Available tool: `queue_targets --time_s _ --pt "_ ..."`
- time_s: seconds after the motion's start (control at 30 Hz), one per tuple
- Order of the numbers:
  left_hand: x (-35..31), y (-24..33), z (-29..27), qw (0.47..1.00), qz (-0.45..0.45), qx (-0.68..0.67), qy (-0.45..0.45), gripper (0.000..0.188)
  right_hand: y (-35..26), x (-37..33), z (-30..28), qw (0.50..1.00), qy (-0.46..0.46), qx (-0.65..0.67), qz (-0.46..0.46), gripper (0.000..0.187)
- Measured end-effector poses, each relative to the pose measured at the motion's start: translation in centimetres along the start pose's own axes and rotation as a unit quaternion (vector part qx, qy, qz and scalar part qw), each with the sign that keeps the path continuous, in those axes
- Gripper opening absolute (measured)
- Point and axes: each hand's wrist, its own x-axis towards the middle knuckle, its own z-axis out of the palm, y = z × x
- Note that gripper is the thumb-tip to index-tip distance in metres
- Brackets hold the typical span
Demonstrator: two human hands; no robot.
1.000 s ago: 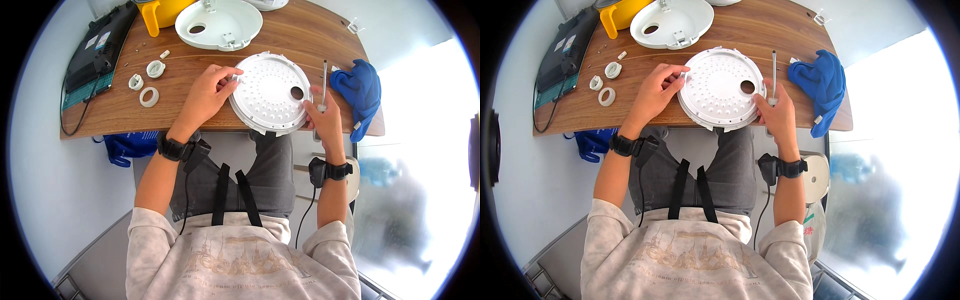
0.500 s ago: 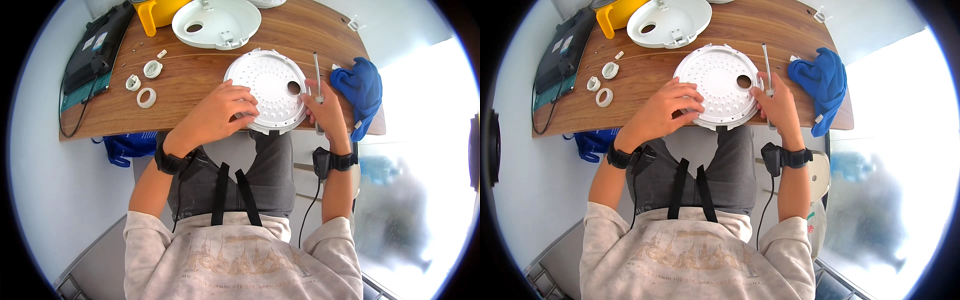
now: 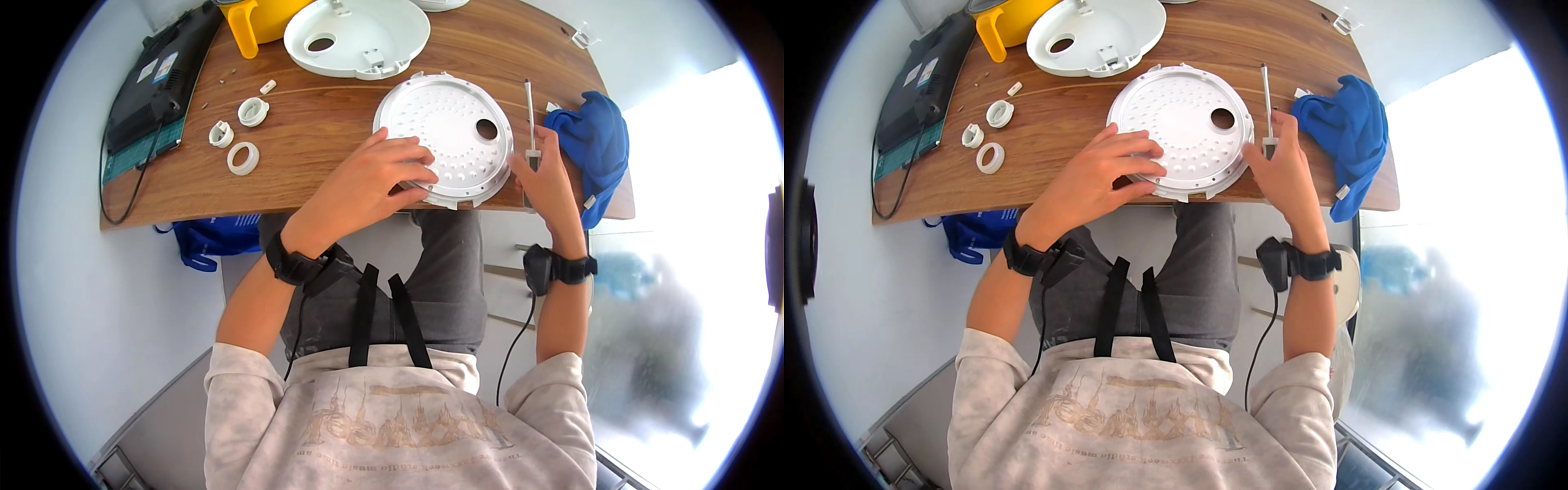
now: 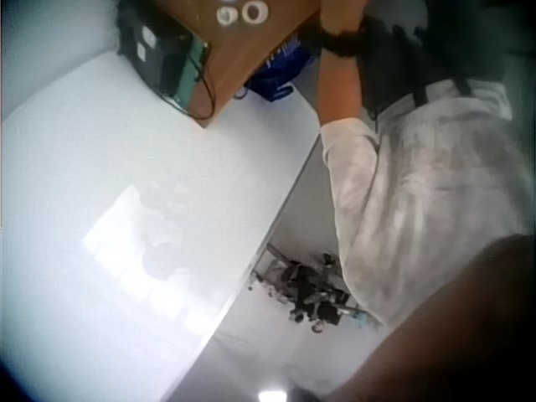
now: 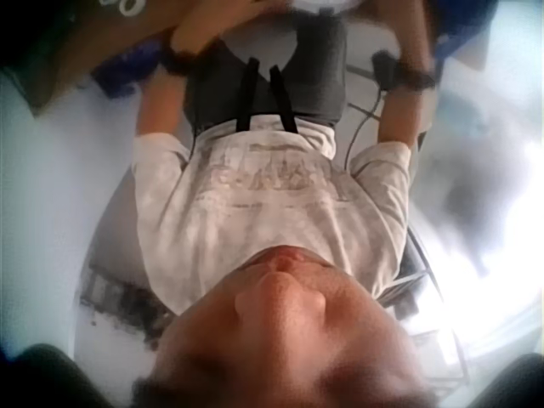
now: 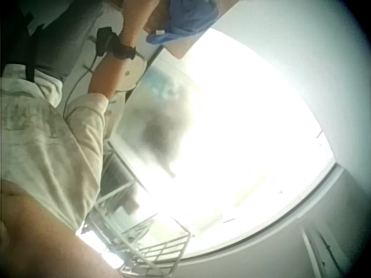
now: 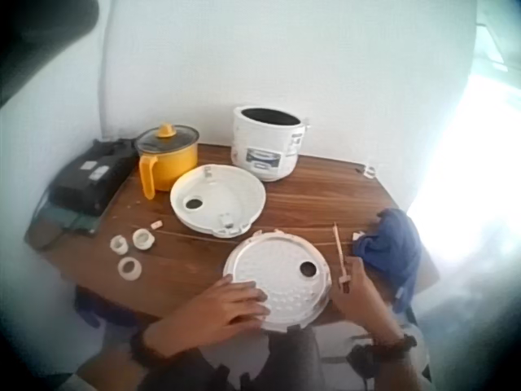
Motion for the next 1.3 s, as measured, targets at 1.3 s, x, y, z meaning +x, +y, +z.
queue_targets --time_s 1.3 --pt "0.6 -1.3 1.6 0.999 0.000 0.023 0.049 0.019 -9.7 -7.0 -7.0 0.956 -0.032 -0.122 -0.266 0.021"
